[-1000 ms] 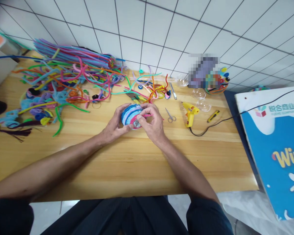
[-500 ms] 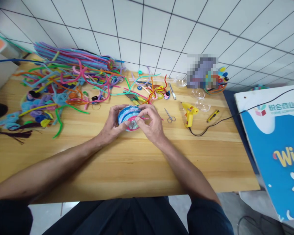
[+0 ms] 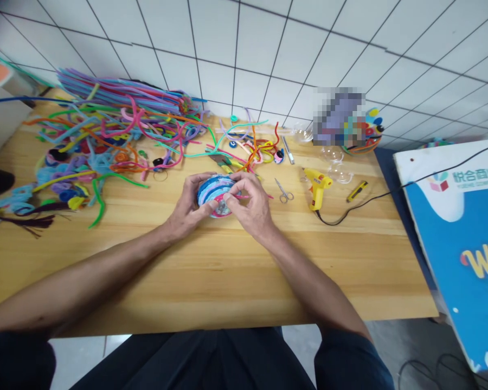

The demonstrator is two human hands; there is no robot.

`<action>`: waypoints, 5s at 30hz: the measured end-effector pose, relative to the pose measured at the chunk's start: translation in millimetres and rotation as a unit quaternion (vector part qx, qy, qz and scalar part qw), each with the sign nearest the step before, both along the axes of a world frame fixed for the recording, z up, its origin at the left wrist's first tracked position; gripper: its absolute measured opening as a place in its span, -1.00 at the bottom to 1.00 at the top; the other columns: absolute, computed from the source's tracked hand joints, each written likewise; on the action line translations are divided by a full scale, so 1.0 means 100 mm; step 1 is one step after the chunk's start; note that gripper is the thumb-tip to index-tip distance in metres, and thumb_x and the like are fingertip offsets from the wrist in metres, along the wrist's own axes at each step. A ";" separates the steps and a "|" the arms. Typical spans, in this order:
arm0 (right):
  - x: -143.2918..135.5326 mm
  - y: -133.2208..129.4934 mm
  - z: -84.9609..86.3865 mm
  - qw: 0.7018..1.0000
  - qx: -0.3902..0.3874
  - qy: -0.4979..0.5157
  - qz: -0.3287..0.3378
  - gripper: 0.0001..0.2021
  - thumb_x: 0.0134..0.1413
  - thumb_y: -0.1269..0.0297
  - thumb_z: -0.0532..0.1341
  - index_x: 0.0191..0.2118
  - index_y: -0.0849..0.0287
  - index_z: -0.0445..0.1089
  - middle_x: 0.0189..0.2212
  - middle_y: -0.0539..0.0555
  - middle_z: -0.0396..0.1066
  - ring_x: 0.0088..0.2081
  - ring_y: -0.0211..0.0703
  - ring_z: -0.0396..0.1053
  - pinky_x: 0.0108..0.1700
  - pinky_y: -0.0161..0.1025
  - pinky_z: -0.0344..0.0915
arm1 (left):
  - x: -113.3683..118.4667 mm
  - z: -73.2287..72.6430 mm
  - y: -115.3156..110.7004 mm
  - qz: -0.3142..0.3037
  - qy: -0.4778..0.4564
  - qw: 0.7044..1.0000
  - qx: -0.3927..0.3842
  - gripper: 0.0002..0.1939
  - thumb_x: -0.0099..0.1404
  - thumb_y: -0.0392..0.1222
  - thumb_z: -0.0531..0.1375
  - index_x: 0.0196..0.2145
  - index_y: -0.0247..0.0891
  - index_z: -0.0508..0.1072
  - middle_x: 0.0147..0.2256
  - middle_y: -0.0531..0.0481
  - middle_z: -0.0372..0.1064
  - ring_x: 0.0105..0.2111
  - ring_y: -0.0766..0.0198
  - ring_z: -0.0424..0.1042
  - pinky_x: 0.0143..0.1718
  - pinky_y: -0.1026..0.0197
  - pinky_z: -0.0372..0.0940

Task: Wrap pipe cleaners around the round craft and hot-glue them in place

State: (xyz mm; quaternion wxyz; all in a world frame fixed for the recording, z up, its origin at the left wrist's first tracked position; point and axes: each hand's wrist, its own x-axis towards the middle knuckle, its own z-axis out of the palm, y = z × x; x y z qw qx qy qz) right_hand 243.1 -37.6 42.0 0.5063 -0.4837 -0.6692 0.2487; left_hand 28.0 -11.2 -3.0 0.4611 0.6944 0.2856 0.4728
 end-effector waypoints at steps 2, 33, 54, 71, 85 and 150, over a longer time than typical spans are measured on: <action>-0.01 0.01 0.00 1.000 -0.007 0.002 -0.002 -0.88 0.27 0.19 0.44 -0.27 0.00 0.52 0.10 0.12 0.64 0.20 0.15 0.56 0.30 0.18 0.48 | -0.01 0.00 0.00 0.004 0.006 1.000 0.000 -0.29 0.55 0.25 0.39 0.38 -0.09 0.19 0.41 -0.29 0.31 0.44 -0.12 0.44 0.48 -0.22 0.44; -0.03 0.25 -0.10 0.995 -0.020 0.097 0.012 -0.84 0.13 0.12 0.41 -0.36 0.01 0.47 0.01 0.15 0.63 0.15 0.14 0.56 0.21 0.08 0.49 | -0.18 -0.02 0.24 -0.030 0.114 0.993 -0.028 0.07 0.39 0.34 0.48 0.60 -0.07 0.11 0.60 -0.35 0.12 0.60 -0.30 0.23 0.61 -0.41 0.24; -0.05 0.18 -0.07 0.997 -0.006 0.072 0.016 -0.85 0.17 0.14 0.43 -0.34 0.00 0.49 0.03 0.14 0.63 0.18 0.15 0.55 0.23 0.09 0.48 | -0.18 0.07 0.22 -0.059 0.086 0.994 -0.037 -0.07 0.44 0.32 0.46 0.48 -0.07 0.13 0.43 -0.34 0.31 0.39 -0.17 0.48 0.45 -0.31 0.45; 0.03 0.07 -0.08 0.999 -0.005 0.034 -0.018 -0.87 0.24 0.13 0.41 -0.30 0.00 0.51 0.08 0.15 0.62 0.18 0.15 0.54 0.29 0.13 0.45 | -0.02 -0.03 0.21 0.008 0.053 0.998 0.020 -0.11 0.48 0.37 0.39 0.49 -0.13 0.21 0.48 -0.32 0.30 0.50 -0.20 0.38 0.57 -0.28 0.32; 0.04 0.04 -0.06 0.999 -0.025 0.015 -0.043 -0.87 0.23 0.15 0.41 -0.31 0.00 0.52 0.08 0.15 0.65 0.16 0.13 0.56 0.18 0.07 0.50 | 0.01 -0.06 0.20 0.018 0.045 0.998 0.031 -0.17 0.49 0.36 0.39 0.48 -0.09 0.31 0.46 -0.26 0.35 0.49 -0.21 0.37 0.59 -0.28 0.29; 0.01 0.15 -0.25 0.994 -0.031 0.099 -0.026 -0.81 0.19 0.11 0.46 -0.30 0.01 0.48 0.05 0.08 0.57 0.13 0.05 0.54 0.16 0.01 0.43 | -0.12 -0.18 0.35 -0.071 0.052 0.995 0.057 0.05 0.42 0.40 0.43 0.61 -0.04 0.11 0.59 -0.36 0.13 0.60 -0.34 0.21 0.65 -0.45 0.16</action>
